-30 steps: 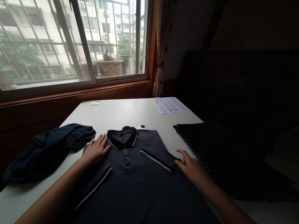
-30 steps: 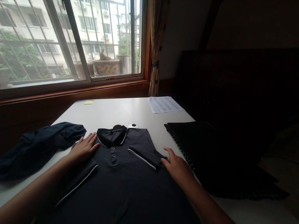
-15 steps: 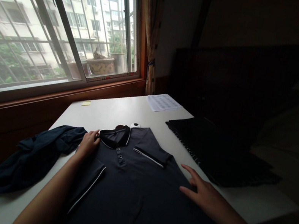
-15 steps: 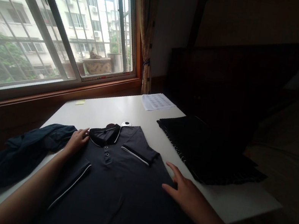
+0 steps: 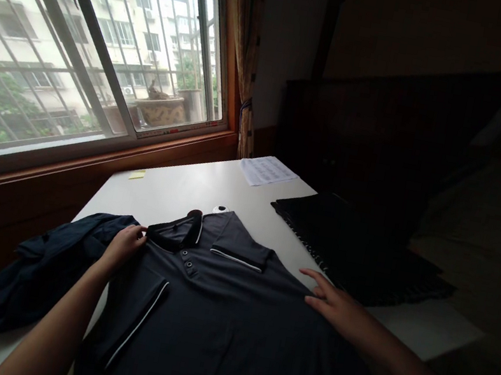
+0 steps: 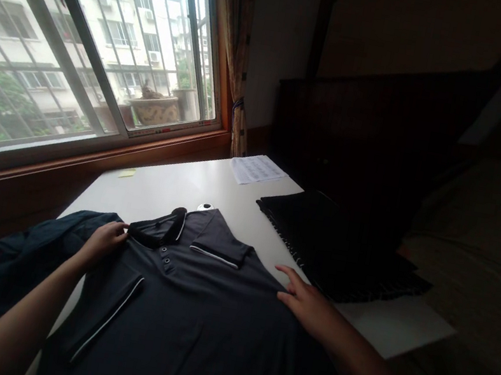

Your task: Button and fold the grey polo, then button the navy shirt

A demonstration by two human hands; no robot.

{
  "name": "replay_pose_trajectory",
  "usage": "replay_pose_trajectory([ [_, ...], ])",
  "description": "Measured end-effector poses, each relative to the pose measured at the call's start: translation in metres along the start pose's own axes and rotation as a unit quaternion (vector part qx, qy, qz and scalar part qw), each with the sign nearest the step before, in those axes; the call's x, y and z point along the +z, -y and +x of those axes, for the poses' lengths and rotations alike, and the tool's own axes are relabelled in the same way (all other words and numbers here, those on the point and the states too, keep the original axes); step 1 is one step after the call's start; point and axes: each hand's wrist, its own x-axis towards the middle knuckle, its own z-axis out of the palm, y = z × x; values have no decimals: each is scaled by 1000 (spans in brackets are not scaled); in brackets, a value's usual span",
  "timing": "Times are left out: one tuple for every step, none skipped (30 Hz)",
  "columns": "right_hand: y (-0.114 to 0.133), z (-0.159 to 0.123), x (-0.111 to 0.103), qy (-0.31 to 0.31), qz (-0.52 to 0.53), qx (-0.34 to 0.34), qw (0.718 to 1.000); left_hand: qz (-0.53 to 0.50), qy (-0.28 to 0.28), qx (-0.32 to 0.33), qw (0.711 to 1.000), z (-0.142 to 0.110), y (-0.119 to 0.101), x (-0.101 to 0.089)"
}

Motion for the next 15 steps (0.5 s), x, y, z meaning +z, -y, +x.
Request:
replay_pose_trajectory([
  [2,8,-1,4,-11,-10,1000,3,-5,-6,1000,-4,5,-4],
  [5,17,-3,9,-20,-21,1000,6,-12,-14,1000,-9,10,-7],
  [9,26,-4,14,-28,-30,999,8,-20,-21,1000,-14,14,-10],
  [13,35,-5,17,-35,-37,999,10,-29,-27,999,-19,18,-13],
  [16,43,-6,16,-40,-42,998,10,-36,-31,999,-24,21,-16],
  [19,51,-7,17,-41,-48,998,10,-42,-31,999,-29,24,-20],
  [22,57,-8,18,-41,-54,998,7,-45,-29,999,-35,26,-23],
  [23,63,-9,22,-39,-61,997,3,-46,-26,999,-42,28,-26],
  [23,66,-10,28,-36,-66,997,-1,-47,-18,999,-49,29,-28],
  [22,68,-10,33,-34,-69,997,0,-50,-6,999,-57,30,-31],
  [21,68,-11,38,-34,-66,997,5,-58,9,998,-66,32,-33],
  [18,67,-11,42,-34,-59,997,15,-69,26,997,-75,33,-35],
  [16,63,-11,45,-35,-49,997,30,-80,43,995,-85,34,-36],
  [13,58,-11,47,-36,-37,998,44,-87,55,994,-96,35,-37],
  [10,51,-12,48,-36,-24,998,52,-84,61,993,-107,35,-37],
])
